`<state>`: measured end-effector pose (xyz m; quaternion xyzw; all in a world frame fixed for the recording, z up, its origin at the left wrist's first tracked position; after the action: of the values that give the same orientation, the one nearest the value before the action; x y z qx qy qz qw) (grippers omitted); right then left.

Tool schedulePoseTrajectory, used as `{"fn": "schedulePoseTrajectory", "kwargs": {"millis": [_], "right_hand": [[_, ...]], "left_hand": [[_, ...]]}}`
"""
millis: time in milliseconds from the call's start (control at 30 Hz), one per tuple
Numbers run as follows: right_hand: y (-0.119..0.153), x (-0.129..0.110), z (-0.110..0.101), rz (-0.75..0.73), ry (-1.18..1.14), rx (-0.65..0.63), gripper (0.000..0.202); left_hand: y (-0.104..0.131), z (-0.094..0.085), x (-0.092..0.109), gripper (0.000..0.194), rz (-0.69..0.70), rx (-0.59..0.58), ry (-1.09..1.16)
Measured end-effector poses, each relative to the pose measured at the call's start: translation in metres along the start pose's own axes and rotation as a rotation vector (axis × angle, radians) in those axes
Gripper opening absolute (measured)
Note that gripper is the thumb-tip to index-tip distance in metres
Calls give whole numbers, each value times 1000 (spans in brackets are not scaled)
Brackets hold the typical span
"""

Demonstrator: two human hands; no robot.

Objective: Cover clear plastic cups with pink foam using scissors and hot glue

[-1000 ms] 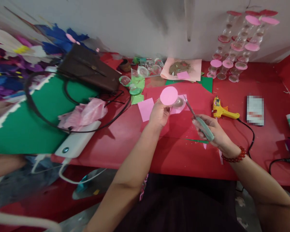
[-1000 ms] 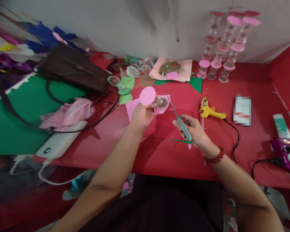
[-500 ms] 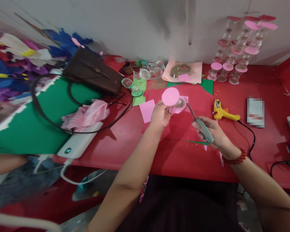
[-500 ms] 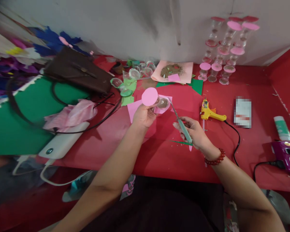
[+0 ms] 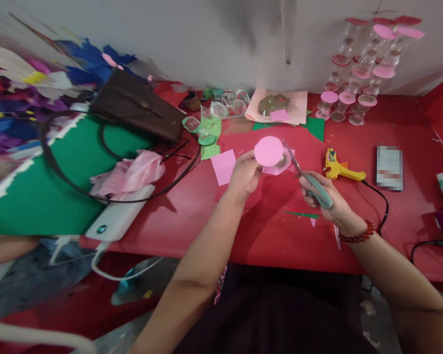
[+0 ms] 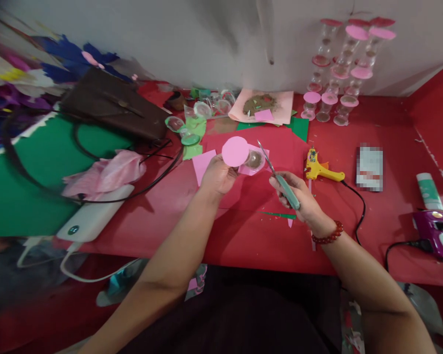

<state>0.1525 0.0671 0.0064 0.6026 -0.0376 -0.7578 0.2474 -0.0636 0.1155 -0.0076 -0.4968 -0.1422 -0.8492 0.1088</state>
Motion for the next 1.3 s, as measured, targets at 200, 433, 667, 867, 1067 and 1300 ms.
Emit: {"fn": "schedulePoseTrajectory", "kwargs": {"millis": [200,433,667,867,1067,1300], "right_hand": [[0,0,0,2,33,-27,56],[1,1,4,38,18,-44,59],[2,1,7,40,14,-56,58],[2,0,8,38,17,-73,59],[2,2,9,54,26,-73,61],[2,3,11,51,4,-86,60]], "left_hand": [[1,2,0,22,-30,-4,-25],[0,0,0,25,-18,-11,-32],[1,1,3,46,3,-9,-5],[-1,-1,3,44,1,-5,-14],[-4,-3,4,47,13,1,-29],[-4,-2,3,65,-14,1,9]]}}
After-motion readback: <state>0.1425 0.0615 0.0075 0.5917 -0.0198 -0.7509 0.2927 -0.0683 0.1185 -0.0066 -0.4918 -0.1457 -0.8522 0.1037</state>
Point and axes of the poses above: each hand's wrist, its own y-axis away from the middle knuckle, its own z-axis out of the palm, x = y × z, the point moved 9 cm from there along -y, towards the middle knuckle, and after that the axes turned 1 degree about z, right-handed, at the moved point
